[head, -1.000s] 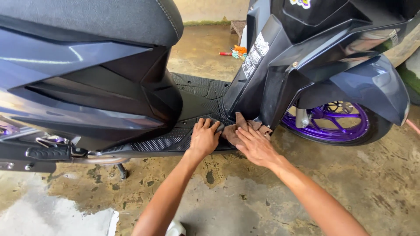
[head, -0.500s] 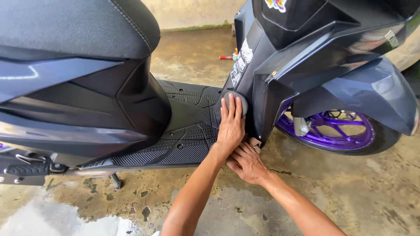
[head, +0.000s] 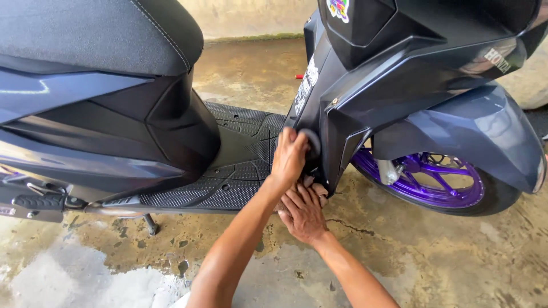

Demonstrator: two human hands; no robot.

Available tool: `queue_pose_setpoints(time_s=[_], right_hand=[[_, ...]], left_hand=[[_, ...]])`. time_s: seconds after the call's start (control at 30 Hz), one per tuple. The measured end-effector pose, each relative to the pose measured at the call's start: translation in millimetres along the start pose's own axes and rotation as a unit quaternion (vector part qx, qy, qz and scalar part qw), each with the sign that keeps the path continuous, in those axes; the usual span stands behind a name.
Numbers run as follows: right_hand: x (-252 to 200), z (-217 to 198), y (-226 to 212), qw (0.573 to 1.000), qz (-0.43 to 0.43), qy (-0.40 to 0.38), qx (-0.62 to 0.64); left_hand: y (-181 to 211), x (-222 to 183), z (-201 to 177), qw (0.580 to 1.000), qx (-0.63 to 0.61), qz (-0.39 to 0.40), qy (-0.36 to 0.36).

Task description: The person wipes the floorboard and side panels of a dark blue scooter using a brown cloth. They move from the footrest area to the rear side panel and then back to the front, rubbing the surfaces to remove dirt.

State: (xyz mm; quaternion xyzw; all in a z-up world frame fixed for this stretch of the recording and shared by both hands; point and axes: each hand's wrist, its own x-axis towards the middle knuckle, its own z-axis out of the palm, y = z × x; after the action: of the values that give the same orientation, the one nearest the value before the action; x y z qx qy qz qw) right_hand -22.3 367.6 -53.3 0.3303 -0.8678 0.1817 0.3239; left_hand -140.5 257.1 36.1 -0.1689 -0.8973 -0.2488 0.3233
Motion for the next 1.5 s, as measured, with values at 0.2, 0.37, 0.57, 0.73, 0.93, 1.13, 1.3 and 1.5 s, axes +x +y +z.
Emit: queue_pose_setpoints(time_s=[0.2, 0.37, 0.57, 0.73, 0.93, 1.13, 1.3, 1.5], right_hand=[[2, -8, 0, 1.0, 0.007, -0.02, -0.005], [7, -4, 0, 1.0, -0.013, 0.012, -0.026], [8, -3, 3, 0.998, -0.049, -0.001, -0.04], [11, -9, -2, 0.998, -0.041, -0.031, -0.036], [1, 7, 7, 0.995, -0.031, -0.074, -0.063], [2, 8, 5, 0.995, -0.005, -0.089, -0.055], [5, 0, 0, 0.989, 0.022, -0.137, -0.046], [19, -20, -17, 0.98, 0.071, -0.187, -0.011]], left_hand=[[49, 75, -46, 0.974, -0.066, 0.036, 0.212], [6, 16, -9, 0.98, 0.062, 0.118, 0.148], [-55, -44, 42, 0.986, 0.111, 0.128, -0.009], [-9, 0, 0, 0.996, -0.027, 0.085, 0.014], [40, 59, -32, 0.971, -0.142, 0.014, 0.19], [-7, 13, -7, 0.968, 0.023, 0.163, 0.191], [-55, -37, 20, 0.94, 0.113, 0.315, 0.061], [-62, -17, 33, 0.959, 0.008, 0.271, 0.082]])
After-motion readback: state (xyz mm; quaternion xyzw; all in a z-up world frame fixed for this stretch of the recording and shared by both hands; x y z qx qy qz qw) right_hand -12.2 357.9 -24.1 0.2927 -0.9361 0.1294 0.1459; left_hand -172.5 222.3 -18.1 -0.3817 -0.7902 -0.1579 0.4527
